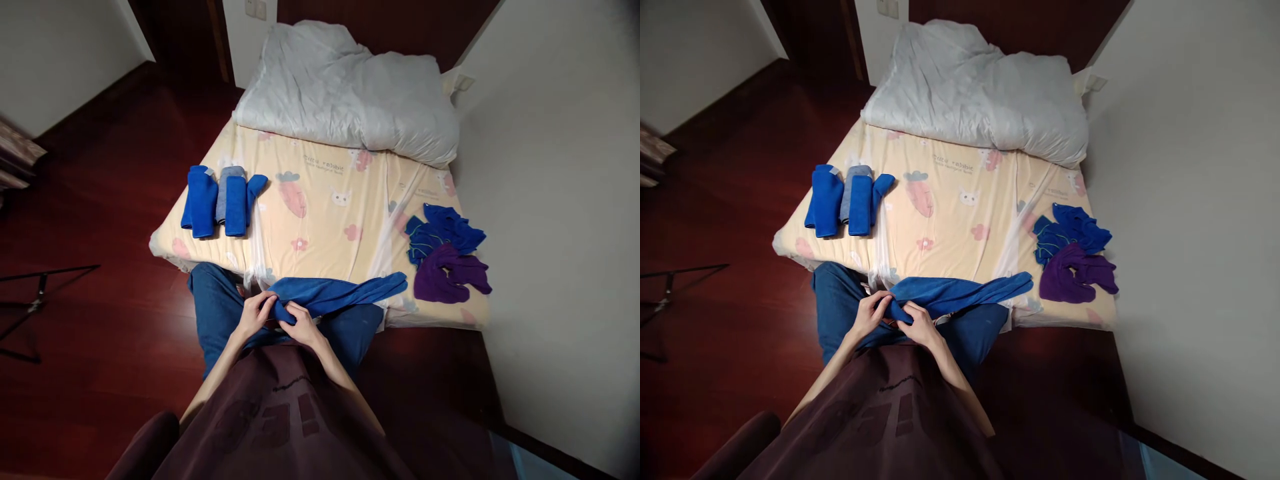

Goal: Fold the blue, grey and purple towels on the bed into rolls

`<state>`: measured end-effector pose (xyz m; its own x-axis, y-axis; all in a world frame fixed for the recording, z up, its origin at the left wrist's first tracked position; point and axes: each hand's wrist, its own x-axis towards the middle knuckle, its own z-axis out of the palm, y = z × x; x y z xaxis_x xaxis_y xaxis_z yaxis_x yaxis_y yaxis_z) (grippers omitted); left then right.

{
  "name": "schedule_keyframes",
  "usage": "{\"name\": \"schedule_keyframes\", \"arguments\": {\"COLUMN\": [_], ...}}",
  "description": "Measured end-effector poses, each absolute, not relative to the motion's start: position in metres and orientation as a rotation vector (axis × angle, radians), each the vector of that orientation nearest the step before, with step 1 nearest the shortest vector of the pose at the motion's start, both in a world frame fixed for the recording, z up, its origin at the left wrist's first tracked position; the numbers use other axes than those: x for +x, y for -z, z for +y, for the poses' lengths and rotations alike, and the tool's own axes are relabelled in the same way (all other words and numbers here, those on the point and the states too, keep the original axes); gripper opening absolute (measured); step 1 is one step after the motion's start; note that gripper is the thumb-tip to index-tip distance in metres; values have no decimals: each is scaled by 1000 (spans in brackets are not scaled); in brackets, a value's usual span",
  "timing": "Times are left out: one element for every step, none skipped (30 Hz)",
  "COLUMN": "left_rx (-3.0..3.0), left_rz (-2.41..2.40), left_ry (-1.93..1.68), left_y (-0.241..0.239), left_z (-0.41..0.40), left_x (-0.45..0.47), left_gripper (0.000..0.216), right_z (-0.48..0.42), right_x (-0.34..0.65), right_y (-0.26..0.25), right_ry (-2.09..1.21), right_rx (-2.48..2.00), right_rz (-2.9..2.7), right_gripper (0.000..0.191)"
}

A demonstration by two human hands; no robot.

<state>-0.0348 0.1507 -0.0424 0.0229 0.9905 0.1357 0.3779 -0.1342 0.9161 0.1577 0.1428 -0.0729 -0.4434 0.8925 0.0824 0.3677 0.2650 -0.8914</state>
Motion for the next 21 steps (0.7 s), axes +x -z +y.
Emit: {"name": "schedule_keyframes", "arguments": {"left_rx": [1614,1625,1631,1630,1623,1612,1600,1586,1570,1553,1534,1512,1490,1473,1463,1460,1464,1473,1482,1488,1490], "left_rz": [1442,1463,1487,1514,1542,1569,1592,1612,1630,1646,1662,1678,1694,1708,1718,1723,1722,1715,1708,1703,1705], "left_ry": [-1118,-1129,-1141,-1155,-1175,-1200,-1233,-1271,-1312,-1352,-1390,-1421,-1443,-1453,-1455,-1449,-1440,-1428,-1419,-1411,-1406], "left_y": [41,39,38,38,37,37,36,34,32,30,27,23,20,16,13,10,8,7,6,6,6], "left_z": [151,152,153,155,156,157,159,159,160,161,161,161,161,160,160,160,159,159,159,158,158], "left_x": [-36,-38,-40,-42,-44,-47,-49,-51,-54,-56,-59,-61,-63,-65,-67,-68,-69,-71,-72,-73,-75], "left_gripper": [33,33,33,33,33,33,33,33,32,32,32,32,32,33,34,35,36,36,37,38,39], "right_z": [147,153,161,170,179,189,198,206,212,217,221,223,225,225,226,226,225,225,226,227,228], "right_x": [163,172,183,196,212,228,245,261,276,289,300,308,313,316,317,315,313,310,306,302,299], "right_y": [71,70,68,67,66,66,66,67,70,73,77,83,89,96,102,109,114,119,122,124,125], "right_ry": [-1084,-1029,-971,-913,-857,-810,-772,-743,-726,-721,-723,-720,-708,-684,-646,-600,-556,-522,-501,-490,-486], "right_rx": [-1154,-1173,-1194,-1221,-1255,-1295,-1340,-1380,-1411,-1429,-1438,-1442,-1451,-1466,-1489,-1515,-1537,-1550,-1555,-1551,-1542], "right_rz": [-1969,-2007,-2054,-2111,-2176,-2246,-2315,-2374,-2424,-2463,-2488,-2504,-2511,-2518,-2522,-2524,-2529,-2537,-2545,-2556,-2568], "right_gripper": [5,6,8,10,12,14,14,15,16,17,20,26,33,42,50,55,58,58,55,50,46]}}
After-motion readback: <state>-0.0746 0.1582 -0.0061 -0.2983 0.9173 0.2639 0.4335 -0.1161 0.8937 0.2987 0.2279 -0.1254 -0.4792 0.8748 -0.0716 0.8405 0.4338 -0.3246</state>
